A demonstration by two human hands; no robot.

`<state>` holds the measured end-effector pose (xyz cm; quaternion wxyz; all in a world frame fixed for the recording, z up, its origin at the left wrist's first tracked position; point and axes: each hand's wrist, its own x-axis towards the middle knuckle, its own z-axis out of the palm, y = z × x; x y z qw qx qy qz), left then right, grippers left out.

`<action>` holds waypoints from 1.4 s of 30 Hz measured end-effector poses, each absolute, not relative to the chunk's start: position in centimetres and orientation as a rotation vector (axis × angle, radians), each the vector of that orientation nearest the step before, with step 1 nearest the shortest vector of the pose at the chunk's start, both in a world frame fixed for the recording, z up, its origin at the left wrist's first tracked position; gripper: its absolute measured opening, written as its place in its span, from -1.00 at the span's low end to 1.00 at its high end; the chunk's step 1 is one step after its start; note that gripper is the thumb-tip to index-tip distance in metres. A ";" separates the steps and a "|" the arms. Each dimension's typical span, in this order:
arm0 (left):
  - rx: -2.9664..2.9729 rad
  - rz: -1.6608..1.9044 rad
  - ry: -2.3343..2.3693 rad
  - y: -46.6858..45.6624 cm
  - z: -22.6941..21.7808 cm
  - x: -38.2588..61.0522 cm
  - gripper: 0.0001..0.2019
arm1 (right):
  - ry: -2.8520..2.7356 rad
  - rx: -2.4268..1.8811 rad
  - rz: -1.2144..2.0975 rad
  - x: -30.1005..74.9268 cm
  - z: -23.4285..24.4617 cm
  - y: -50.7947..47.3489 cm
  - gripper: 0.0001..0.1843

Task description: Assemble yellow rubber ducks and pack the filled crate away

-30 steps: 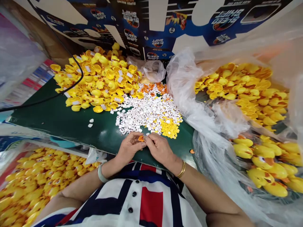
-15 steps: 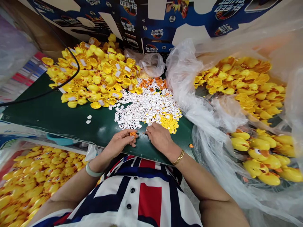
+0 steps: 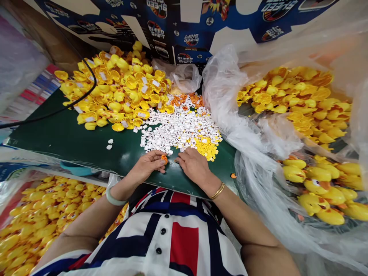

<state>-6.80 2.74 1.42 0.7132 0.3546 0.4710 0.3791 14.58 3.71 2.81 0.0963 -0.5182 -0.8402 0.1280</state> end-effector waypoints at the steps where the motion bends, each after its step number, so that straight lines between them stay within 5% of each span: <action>1: 0.787 0.832 1.046 2.9 1.5 -6.8 -0.61 | -2.512 -1.548 0.333 14.3 2.7 3.5 -0.72; 5: 0.763 0.819 1.047 3.4 1.9 -6.7 -0.59 | -2.572 -1.495 0.306 13.5 2.4 3.3 -0.76; 16: 0.766 0.762 0.991 3.8 2.3 -5.6 -0.57 | -1.873 -1.191 1.185 13.8 3.7 3.6 -0.83; 26: 1.219 0.831 1.160 3.5 2.8 -5.5 -0.74 | -1.980 -1.252 0.965 13.9 2.7 3.5 -0.90; 30: 0.949 0.785 1.068 4.3 3.1 -5.2 -0.69 | -1.872 -1.293 0.931 13.7 3.1 3.8 -0.97; 42: 0.756 0.934 0.834 8.5 4.2 -1.4 -0.62 | -1.719 -1.192 0.627 15.1 3.6 7.3 -0.64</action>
